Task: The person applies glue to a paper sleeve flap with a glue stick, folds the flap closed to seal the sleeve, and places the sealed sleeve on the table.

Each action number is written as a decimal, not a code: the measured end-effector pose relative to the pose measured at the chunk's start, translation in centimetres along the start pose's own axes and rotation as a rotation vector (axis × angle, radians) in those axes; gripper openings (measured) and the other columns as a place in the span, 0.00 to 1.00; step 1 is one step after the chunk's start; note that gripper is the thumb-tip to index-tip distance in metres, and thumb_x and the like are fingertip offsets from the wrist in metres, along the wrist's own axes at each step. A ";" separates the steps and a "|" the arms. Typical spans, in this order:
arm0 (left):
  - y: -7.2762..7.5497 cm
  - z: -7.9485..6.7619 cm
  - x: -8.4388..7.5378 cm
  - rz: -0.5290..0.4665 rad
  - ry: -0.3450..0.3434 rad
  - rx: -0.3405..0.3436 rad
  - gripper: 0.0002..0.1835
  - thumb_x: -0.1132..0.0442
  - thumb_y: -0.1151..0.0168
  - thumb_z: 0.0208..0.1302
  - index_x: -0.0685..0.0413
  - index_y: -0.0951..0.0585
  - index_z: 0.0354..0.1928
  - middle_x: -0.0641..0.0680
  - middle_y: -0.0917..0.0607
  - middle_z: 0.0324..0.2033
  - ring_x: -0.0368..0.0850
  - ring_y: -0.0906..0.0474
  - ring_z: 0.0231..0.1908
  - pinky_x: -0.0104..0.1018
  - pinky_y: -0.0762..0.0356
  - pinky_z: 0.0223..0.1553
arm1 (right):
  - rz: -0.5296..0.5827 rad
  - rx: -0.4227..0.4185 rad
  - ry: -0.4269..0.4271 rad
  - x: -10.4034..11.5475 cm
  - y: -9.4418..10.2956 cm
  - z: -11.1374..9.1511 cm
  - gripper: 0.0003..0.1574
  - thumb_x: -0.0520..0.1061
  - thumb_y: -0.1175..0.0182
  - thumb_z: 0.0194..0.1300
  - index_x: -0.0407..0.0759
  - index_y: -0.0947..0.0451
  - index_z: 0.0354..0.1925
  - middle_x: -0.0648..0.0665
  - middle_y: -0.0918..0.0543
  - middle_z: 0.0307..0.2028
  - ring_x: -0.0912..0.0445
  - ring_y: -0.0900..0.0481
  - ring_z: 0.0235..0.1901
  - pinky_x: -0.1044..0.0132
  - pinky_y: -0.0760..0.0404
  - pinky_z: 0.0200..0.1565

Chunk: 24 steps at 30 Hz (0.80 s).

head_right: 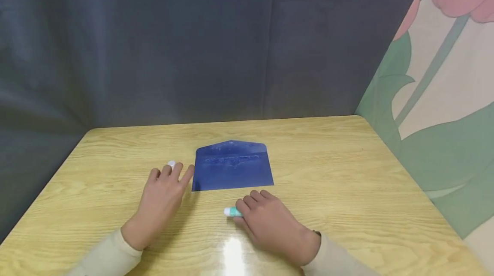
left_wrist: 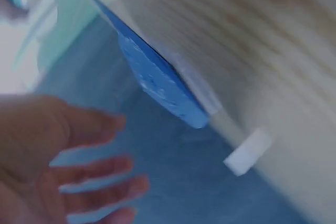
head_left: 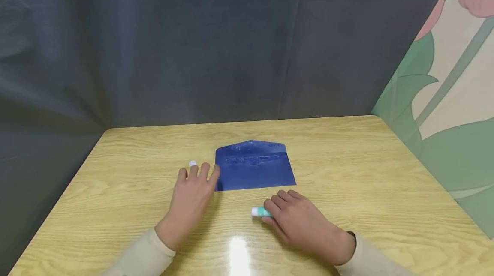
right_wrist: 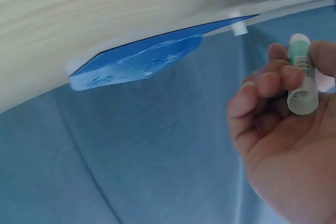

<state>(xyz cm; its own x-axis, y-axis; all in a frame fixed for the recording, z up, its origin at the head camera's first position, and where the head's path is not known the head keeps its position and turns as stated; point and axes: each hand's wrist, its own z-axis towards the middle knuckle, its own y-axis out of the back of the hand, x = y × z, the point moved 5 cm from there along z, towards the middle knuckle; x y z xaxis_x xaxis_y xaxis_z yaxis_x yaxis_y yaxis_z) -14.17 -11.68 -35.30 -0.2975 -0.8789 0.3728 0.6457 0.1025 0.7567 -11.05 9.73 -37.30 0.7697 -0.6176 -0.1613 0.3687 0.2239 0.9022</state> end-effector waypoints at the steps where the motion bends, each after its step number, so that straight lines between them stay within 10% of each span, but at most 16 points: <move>1: 0.2 -0.3 -0.7 -0.006 -0.028 0.003 0.23 0.71 0.28 0.49 0.50 0.19 0.50 0.55 0.17 0.37 0.52 0.20 0.33 0.42 0.26 0.31 | 0.014 0.004 -0.013 -0.3 -0.1 0.0 0.14 0.57 0.44 0.72 0.50 0.28 0.34 0.57 0.29 0.25 0.61 0.36 0.27 0.69 0.31 0.32; 11: 1.0 -1.7 -4.7 -0.238 -0.129 0.053 0.14 0.61 0.27 0.53 0.47 0.16 0.44 0.47 0.17 0.31 0.46 0.21 0.32 0.40 0.26 0.37 | 0.152 0.018 -0.097 -1.7 -0.1 0.2 0.11 0.56 0.42 0.72 0.52 0.27 0.41 0.59 0.28 0.29 0.64 0.31 0.30 0.67 0.24 0.38; 17: 1.5 -1.2 -4.7 -0.567 -0.041 0.184 0.21 0.44 0.34 0.64 0.45 0.18 0.53 0.44 0.13 0.39 0.41 0.16 0.41 0.42 0.20 0.44 | 0.203 0.003 -0.061 -1.6 -0.1 0.3 0.10 0.54 0.41 0.70 0.51 0.26 0.43 0.60 0.27 0.30 0.65 0.32 0.29 0.68 0.25 0.37; 24: 2.4 -0.9 -5.1 -0.598 -0.080 0.088 0.22 0.41 0.32 0.59 0.45 0.16 0.49 0.43 0.13 0.40 0.40 0.16 0.41 0.38 0.21 0.42 | 0.244 0.005 -0.032 -1.1 -0.2 0.4 0.10 0.50 0.39 0.67 0.52 0.26 0.45 0.62 0.28 0.30 0.66 0.33 0.30 0.72 0.28 0.34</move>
<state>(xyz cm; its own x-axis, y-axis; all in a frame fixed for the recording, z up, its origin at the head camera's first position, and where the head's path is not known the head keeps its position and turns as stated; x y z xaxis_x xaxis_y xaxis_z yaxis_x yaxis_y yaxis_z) -10.47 -7.40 -35.90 -0.6446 -0.7588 -0.0935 0.2908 -0.3564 0.8879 -12.17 10.10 -37.14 0.8189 -0.5691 0.0741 0.1711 0.3653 0.9150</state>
